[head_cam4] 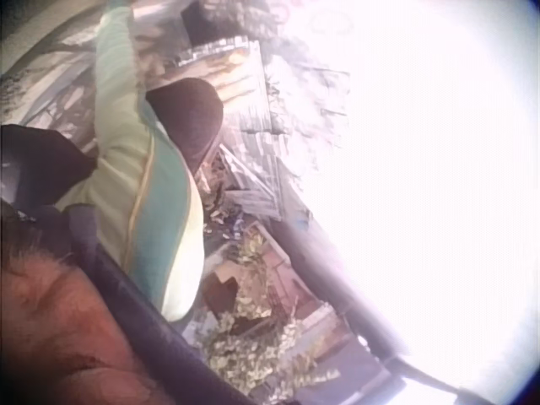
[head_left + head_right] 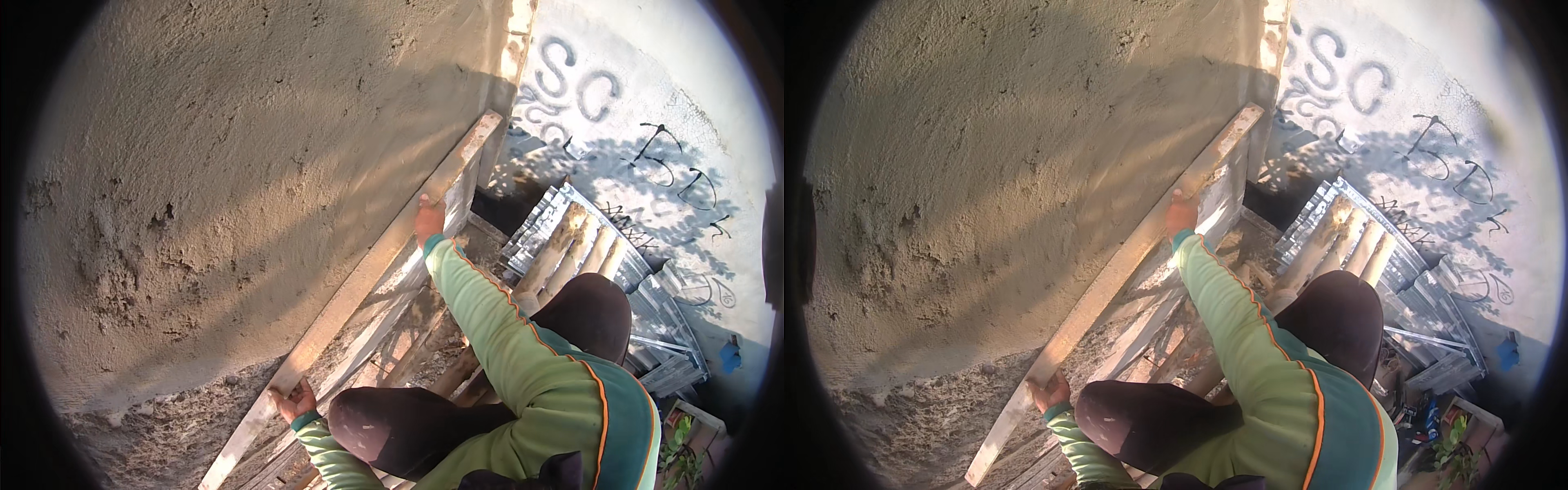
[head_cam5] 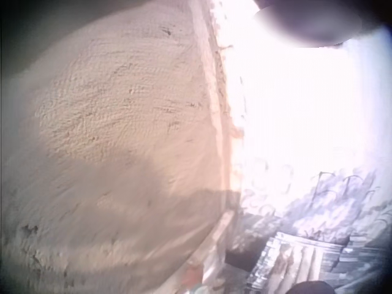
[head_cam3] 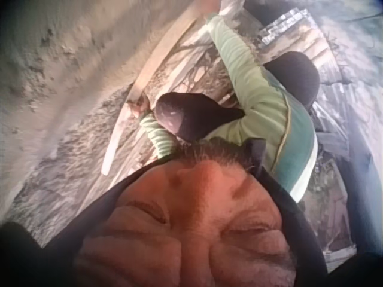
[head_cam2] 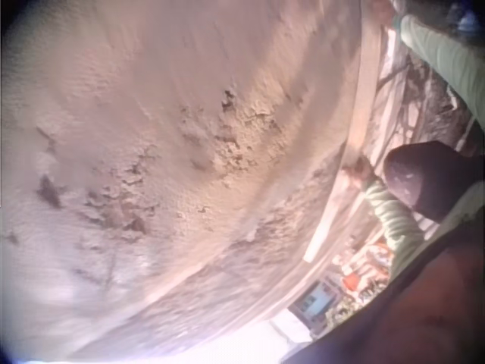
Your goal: The person uses a long wooden straightedge to smooth and level wet cement plaster on a curved wall. They repeatedly drag the tool across the surface to remove excess material and create a uniform finish.
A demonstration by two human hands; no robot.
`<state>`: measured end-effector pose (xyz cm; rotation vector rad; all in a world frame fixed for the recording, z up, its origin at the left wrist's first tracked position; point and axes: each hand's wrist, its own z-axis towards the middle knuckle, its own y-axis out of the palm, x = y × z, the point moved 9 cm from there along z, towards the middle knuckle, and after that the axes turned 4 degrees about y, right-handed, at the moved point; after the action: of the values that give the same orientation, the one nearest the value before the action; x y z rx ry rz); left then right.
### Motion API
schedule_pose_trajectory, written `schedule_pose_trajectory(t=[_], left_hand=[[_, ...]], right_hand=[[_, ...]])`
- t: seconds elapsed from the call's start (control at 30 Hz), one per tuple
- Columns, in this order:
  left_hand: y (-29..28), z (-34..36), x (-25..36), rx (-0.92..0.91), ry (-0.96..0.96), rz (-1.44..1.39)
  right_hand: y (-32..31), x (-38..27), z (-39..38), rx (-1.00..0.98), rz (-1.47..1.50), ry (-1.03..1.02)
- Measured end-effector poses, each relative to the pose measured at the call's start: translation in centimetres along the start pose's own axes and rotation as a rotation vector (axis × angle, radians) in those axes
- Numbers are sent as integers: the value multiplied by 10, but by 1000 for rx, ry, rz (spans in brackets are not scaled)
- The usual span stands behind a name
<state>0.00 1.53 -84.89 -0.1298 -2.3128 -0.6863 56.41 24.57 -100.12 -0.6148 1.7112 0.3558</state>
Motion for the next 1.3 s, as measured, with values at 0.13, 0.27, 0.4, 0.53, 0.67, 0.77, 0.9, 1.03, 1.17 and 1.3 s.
schedule_pose_trajectory(t=[0.13, 0.27, 0.4, 0.53, 0.67, 0.77, 0.9, 1.03, 1.17, 1.3], left_hand=[[10, -24, -34, -72, 5, 103], [46, -39, -72, -156, -53, 184], [38, -38, -67, -196, -14, 202], [44, -41, -48, -132, 43, 169], [4, -20, -39, -62, -8, 131], [-9, -13, -54, 70, -48, 115], [-1, -3, -60, -1, -33, 107], [1, -7, -59, -32, -6, 111], [-4, -12, -69, 34, -44, 147], [6, -25, -81, -69, -81, 171]], right_hand=[[19, 34, -22, -160, 401, 436], [10, 65, 14, -205, 520, 525], [8, 25, 6, -222, 253, 370], [1, 17, 17, -115, 98, 91], [0, -22, -26, -59, 204, 134], [-12, -43, -36, -19, 104, 134], [-11, -45, -30, 64, 24, 127], [-10, -18, -30, 71, 85, 191], [-5, 24, -22, -8, 75, 221], [-6, 25, 3, -173, -178, 449]])
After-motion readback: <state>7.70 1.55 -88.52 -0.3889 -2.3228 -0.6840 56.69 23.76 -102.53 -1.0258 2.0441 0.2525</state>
